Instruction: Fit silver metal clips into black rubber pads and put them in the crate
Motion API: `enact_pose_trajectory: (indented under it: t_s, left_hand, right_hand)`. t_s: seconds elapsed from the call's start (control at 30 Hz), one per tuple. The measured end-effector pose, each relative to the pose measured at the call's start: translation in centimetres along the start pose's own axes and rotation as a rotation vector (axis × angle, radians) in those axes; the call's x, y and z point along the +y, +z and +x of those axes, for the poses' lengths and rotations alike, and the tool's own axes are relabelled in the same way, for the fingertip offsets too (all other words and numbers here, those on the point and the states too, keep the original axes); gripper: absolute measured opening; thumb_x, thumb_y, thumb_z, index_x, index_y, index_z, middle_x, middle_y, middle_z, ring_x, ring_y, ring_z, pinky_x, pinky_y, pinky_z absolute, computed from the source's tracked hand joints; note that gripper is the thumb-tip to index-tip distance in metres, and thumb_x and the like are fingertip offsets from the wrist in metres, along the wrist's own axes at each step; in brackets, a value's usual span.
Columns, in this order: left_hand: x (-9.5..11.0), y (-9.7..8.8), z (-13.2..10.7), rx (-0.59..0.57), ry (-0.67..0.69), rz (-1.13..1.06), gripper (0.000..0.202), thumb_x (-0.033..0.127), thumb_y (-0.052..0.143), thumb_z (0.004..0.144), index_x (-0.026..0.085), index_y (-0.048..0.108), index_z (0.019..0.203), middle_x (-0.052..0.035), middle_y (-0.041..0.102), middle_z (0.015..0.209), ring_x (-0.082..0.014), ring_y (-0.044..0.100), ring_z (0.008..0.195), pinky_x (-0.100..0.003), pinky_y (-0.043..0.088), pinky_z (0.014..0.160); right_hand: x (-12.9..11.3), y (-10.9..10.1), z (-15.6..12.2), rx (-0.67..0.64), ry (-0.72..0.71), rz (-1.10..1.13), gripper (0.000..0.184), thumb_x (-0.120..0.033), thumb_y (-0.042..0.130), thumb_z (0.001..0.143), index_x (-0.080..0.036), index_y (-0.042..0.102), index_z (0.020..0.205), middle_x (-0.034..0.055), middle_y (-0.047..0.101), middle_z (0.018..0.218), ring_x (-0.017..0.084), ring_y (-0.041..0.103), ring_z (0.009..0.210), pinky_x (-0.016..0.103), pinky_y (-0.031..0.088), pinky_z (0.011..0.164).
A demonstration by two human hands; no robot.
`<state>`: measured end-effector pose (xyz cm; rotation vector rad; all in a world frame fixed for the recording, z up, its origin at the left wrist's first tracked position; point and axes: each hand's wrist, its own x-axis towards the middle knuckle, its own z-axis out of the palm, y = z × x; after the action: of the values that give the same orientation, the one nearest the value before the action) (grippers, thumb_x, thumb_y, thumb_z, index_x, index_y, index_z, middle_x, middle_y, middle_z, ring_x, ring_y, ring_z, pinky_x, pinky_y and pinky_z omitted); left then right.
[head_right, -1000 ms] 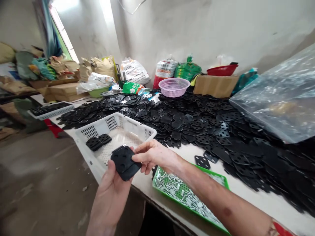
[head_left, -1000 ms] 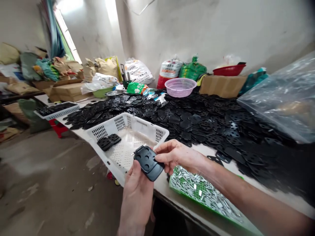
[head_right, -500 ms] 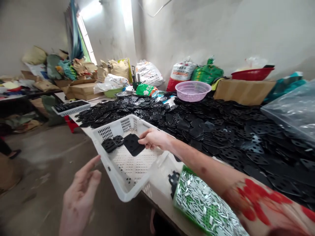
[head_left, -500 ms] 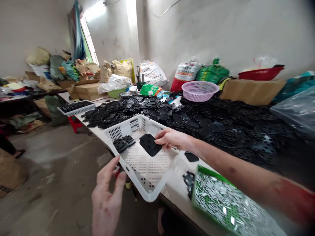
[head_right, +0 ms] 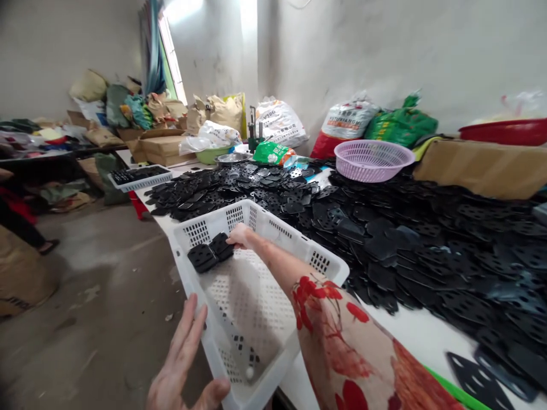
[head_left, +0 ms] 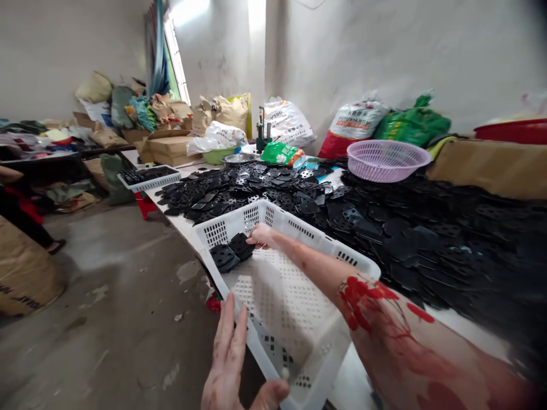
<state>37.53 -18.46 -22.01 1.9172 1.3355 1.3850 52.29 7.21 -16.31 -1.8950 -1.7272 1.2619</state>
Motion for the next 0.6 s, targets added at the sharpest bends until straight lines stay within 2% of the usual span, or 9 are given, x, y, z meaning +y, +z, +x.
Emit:
enact_pose_trajectory:
  t_s: [0.17,0.33,0.47,0.53,0.6]
  left_hand:
    - [0.0,0.4,-0.3,0.024,-0.037,-0.012,0.072,0.050,0.068,0.078,0.037,0.043,0.145,-0.0041,0.035,0.156,-0.0364,0.029,0.142,-0.052,0.027,0.114]
    - [0.6,0.6,-0.3,0.044,-0.084,-0.059,0.071,0.051,0.069,0.077,0.038,0.046,0.143,-0.0033,0.037,0.155,-0.0362,0.029,0.142,-0.052,0.023,0.116]
    - [0.8,0.6,-0.3,0.060,-0.101,-0.068,0.070,0.052,0.069,0.076,0.037,0.048,0.141,-0.0042,0.041,0.153,-0.0372,0.032,0.141,-0.052,0.024,0.115]
    - [0.8,0.5,-0.3,0.049,-0.098,-0.046,0.069,0.052,0.068,0.077,0.039,0.047,0.142,-0.0037,0.041,0.153,-0.0371,0.033,0.141,-0.052,0.027,0.114]
    - [0.8,0.4,-0.2,0.047,-0.109,-0.049,0.069,0.050,0.070,0.076,0.041,0.048,0.141,-0.0018,0.041,0.153,-0.0376,0.033,0.140,-0.052,0.028,0.114]
  right_hand:
    - [0.3,1.4,2.1,0.001,0.013,-0.006,0.015,-0.025,0.061,0.094,-0.010,0.062,0.096,-0.0010,0.063,0.073,0.008,0.059,0.056,0.020,0.052,0.050]
    - [0.5,1.4,2.3,0.021,-0.045,-0.036,0.011,-0.016,0.063,0.088,-0.008,0.064,0.095,0.0024,0.063,0.060,0.011,0.061,0.050,0.021,0.055,0.049]
    - [0.0,0.3,0.1,-0.007,-0.167,-0.158,0.016,-0.017,0.060,0.085,-0.007,0.067,0.096,0.0078,0.068,0.069,0.014,0.064,0.056,0.021,0.053,0.049]
    - [-0.5,0.2,-1.7,-0.108,-0.272,-0.237,0.015,-0.018,0.061,0.082,-0.011,0.071,0.093,0.0059,0.070,0.073,0.013,0.065,0.059,0.019,0.052,0.050]
    - [-1.0,0.7,-3.4,-0.237,-0.375,-0.338,0.011,-0.016,0.065,0.075,-0.016,0.074,0.082,0.0015,0.069,0.069,0.013,0.065,0.060,0.017,0.049,0.051]
